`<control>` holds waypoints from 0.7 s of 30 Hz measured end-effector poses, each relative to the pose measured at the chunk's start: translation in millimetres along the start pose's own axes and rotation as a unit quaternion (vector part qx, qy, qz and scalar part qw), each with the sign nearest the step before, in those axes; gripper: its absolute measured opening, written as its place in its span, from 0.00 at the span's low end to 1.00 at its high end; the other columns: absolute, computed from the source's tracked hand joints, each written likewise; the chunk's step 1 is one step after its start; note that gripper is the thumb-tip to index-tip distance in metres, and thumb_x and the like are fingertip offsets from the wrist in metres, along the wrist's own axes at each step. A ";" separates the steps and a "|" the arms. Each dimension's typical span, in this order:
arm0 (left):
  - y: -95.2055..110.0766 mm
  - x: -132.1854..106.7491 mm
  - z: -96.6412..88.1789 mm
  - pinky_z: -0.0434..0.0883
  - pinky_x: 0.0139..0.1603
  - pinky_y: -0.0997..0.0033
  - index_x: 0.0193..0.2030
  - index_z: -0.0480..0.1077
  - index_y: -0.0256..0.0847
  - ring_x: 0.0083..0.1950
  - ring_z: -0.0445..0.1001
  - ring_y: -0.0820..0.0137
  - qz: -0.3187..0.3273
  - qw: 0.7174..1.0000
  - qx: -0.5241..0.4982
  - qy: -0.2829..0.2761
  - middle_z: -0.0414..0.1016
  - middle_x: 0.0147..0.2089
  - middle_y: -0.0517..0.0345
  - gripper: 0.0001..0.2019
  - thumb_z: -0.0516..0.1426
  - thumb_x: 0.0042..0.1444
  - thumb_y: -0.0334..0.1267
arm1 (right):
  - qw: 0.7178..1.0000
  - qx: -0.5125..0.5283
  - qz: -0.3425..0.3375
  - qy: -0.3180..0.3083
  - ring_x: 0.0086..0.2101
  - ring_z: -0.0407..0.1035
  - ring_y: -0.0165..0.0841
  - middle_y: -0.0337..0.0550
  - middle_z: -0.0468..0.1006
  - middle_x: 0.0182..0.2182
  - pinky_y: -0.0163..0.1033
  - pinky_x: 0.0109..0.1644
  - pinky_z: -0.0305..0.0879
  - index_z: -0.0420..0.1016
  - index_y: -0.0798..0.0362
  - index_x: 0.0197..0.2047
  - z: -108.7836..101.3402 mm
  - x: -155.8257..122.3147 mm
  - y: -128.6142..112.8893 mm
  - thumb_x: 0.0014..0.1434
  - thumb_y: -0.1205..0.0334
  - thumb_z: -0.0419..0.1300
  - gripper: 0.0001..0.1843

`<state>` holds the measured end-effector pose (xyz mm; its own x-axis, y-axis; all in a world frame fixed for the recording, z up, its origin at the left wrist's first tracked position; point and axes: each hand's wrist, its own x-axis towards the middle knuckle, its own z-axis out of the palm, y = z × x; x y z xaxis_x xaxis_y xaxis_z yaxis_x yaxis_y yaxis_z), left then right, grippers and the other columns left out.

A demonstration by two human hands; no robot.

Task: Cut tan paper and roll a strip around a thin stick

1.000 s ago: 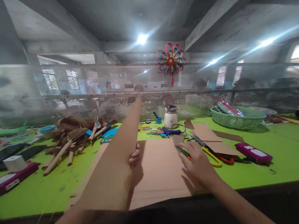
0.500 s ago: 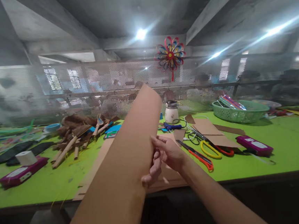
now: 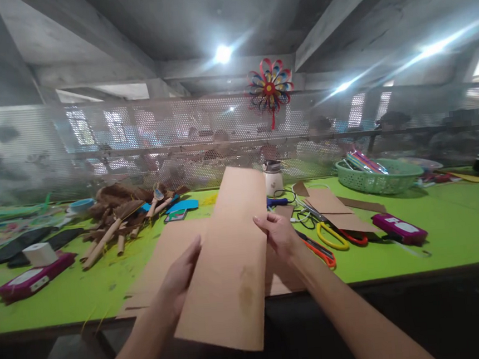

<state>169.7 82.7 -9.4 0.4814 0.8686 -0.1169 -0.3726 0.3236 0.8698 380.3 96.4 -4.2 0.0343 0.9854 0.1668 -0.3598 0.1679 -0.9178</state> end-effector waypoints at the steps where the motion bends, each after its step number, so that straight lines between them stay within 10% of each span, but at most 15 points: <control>1: 3.5 -1.0 -2.7 0.73 0.36 0.67 0.49 0.68 0.34 0.37 0.74 0.66 0.008 1.000 -0.003 0.004 0.74 0.39 0.48 0.21 0.51 0.59 0.50 | 1.000 -0.025 0.015 0.004 0.29 0.72 0.33 0.45 0.80 0.31 0.37 0.33 0.69 0.77 0.56 0.34 -2.8 1.7 2.8 0.42 0.56 0.69 0.17; 8: 2.7 9.3 -15.2 0.52 0.16 0.84 0.62 0.57 0.40 0.14 0.57 0.81 0.097 0.961 0.228 0.122 0.58 0.15 0.75 0.39 0.64 0.42 0.26 | 0.989 -0.123 0.049 0.057 0.17 0.62 0.26 0.34 0.72 0.17 0.30 0.20 0.57 0.75 0.57 0.33 -9.3 11.7 24.2 0.39 0.64 0.68 0.15; 12: -7.1 4.3 -14.8 0.61 0.20 0.81 0.47 0.72 0.36 0.20 0.65 0.78 0.081 0.967 0.197 0.142 0.68 0.19 0.65 0.21 0.63 0.43 0.28 | 0.989 -0.148 -0.004 0.018 0.21 0.66 0.27 0.32 0.73 0.20 0.31 0.25 0.63 0.69 0.51 0.52 -18.8 -12.5 22.6 0.46 0.63 0.63 0.27; 17: -4.7 -3.1 -15.1 0.66 0.25 0.74 0.35 0.76 0.35 0.26 0.71 0.70 0.025 0.975 0.160 0.154 0.77 0.26 0.55 0.11 0.64 0.42 0.32 | 0.959 -0.260 -0.036 -0.104 0.41 0.72 0.37 0.46 0.76 0.45 0.41 0.43 0.70 0.71 0.50 0.53 -32.1 -62.7 20.7 0.52 0.62 0.61 0.24; 21: -4.2 -3.7 -8.2 0.66 0.25 0.74 0.35 0.77 0.36 0.26 0.72 0.69 0.040 0.976 0.156 0.147 0.77 0.27 0.56 0.10 0.64 0.43 0.34 | 0.950 -0.282 -0.112 -0.068 0.46 0.70 0.37 0.46 0.67 0.56 0.42 0.47 0.70 0.64 0.45 0.59 -29.0 -77.6 28.7 0.53 0.62 0.62 0.30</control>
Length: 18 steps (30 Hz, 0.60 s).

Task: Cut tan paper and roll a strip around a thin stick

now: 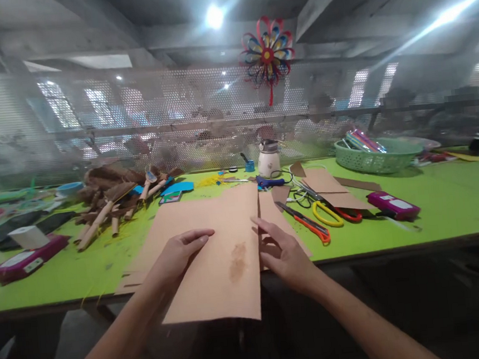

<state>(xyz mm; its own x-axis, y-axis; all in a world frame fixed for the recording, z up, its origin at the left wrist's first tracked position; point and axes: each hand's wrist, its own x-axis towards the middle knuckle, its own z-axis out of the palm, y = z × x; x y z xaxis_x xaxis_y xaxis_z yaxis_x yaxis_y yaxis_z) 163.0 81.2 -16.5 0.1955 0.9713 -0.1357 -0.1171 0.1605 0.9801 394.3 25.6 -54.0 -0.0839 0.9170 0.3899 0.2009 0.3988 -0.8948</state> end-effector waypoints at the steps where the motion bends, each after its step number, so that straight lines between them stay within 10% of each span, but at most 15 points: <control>1: 0.9 -2.0 2.1 0.66 0.25 0.74 0.35 0.77 0.36 0.26 0.72 0.70 0.005 1.000 -0.001 0.002 0.77 0.27 0.56 0.11 0.64 0.43 0.34 | 1.000 0.001 -0.011 0.014 0.47 0.69 0.37 0.46 0.67 0.56 0.42 0.48 0.70 0.65 0.44 0.59 2.8 -0.2 0.1 0.54 0.62 0.61 0.29; 7: 1.9 -31.2 0.7 0.69 0.30 0.72 0.41 0.76 0.37 0.31 0.74 0.66 -0.017 1.000 -0.022 -0.003 0.78 0.32 0.52 0.16 0.63 0.43 0.36 | 0.992 -0.050 -0.104 0.047 0.42 0.72 0.38 0.43 0.78 0.39 0.41 0.42 0.71 0.79 0.43 0.43 9.5 -4.0 -4.3 0.57 0.61 0.59 0.11; 13: -29.9 -66.6 -16.2 0.71 0.41 0.64 0.47 0.75 0.39 0.40 0.76 0.59 -0.052 0.988 -0.119 -0.084 0.78 0.40 0.47 0.23 0.59 0.39 0.30 | 0.973 -0.111 -0.193 -0.054 0.45 0.68 0.39 0.44 0.77 0.41 0.44 0.47 0.67 0.74 0.41 0.51 -0.8 -26.8 -0.7 0.58 0.67 0.58 0.18; 18: -53.2 -80.4 -15.4 0.66 0.54 0.67 0.49 0.74 0.48 0.56 0.68 0.60 0.017 0.994 0.011 -0.104 0.71 0.56 0.52 0.26 0.65 0.40 0.30 | 0.965 -0.149 -0.201 -0.080 0.47 0.66 0.39 0.45 0.76 0.42 0.46 0.48 0.66 0.72 0.40 0.53 -8.0 -36.5 3.0 0.59 0.68 0.57 0.20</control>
<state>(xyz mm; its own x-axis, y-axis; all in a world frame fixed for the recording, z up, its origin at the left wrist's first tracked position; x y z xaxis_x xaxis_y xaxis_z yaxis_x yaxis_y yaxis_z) 138.5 -2.7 -60.0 0.3891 0.9185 -0.0711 -0.1067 0.1216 0.9868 405.8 -6.7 -69.2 -0.3579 0.6863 0.6331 0.3907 0.7259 -0.5660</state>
